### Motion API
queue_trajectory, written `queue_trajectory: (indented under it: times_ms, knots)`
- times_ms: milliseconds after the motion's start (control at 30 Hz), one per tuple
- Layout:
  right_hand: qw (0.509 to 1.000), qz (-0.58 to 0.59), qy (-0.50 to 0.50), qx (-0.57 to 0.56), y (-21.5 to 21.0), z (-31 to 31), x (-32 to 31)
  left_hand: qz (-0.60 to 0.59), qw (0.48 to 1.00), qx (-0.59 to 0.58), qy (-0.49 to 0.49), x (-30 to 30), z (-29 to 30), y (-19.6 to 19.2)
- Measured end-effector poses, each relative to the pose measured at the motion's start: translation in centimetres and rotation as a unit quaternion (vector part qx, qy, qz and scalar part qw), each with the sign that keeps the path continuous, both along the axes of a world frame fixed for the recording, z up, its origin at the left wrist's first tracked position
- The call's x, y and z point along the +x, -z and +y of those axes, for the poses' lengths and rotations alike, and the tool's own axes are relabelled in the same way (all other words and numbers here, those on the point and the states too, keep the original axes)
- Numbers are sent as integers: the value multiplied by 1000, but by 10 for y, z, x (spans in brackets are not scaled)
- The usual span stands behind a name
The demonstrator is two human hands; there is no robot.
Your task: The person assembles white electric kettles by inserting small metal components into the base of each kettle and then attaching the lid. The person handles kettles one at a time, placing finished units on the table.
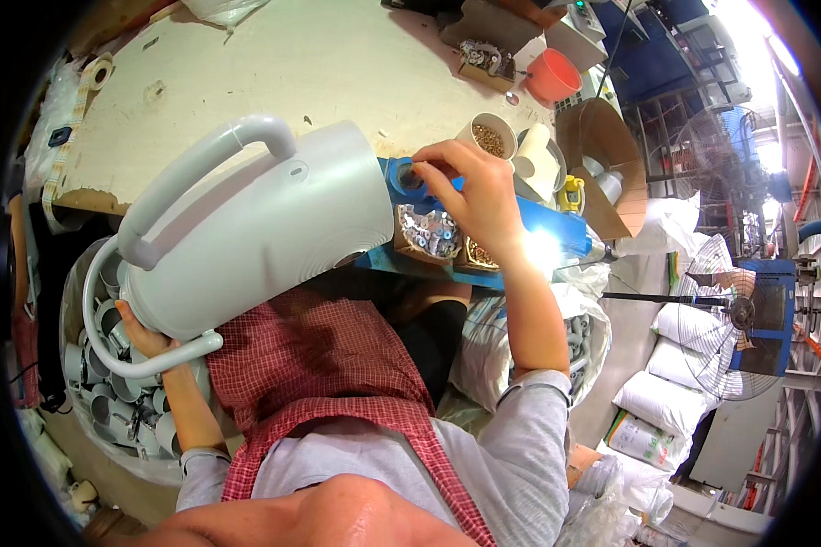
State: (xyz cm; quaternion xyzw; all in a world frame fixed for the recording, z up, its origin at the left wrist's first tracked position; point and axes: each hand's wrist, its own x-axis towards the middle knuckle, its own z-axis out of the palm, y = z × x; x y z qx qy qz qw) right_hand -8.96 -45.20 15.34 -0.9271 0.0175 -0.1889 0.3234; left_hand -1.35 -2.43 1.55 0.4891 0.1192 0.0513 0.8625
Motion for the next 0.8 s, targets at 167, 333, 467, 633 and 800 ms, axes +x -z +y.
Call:
queue_trajectory:
  times_ms: [167, 333, 467, 633, 800]
  knots:
    - [992, 65, -1, 110, 2, -5, 4, 1, 999, 48, 11, 3, 7, 7]
    - [991, 72, 14, 115, 0, -2, 6, 11, 999, 34, 2, 9, 10, 15]
    - [997, -45, 33, 49, 15, 2, -11, 24, 1000, 9, -1, 3, 0, 6]
    - [996, -16, 30, -87, 87, -22, -84, 54, 996, -47, 48, -9, 14, -8]
    - [971, 96, 17, -219, 143, -42, -77, 45, 999, 17, 0, -3, 10, -6]
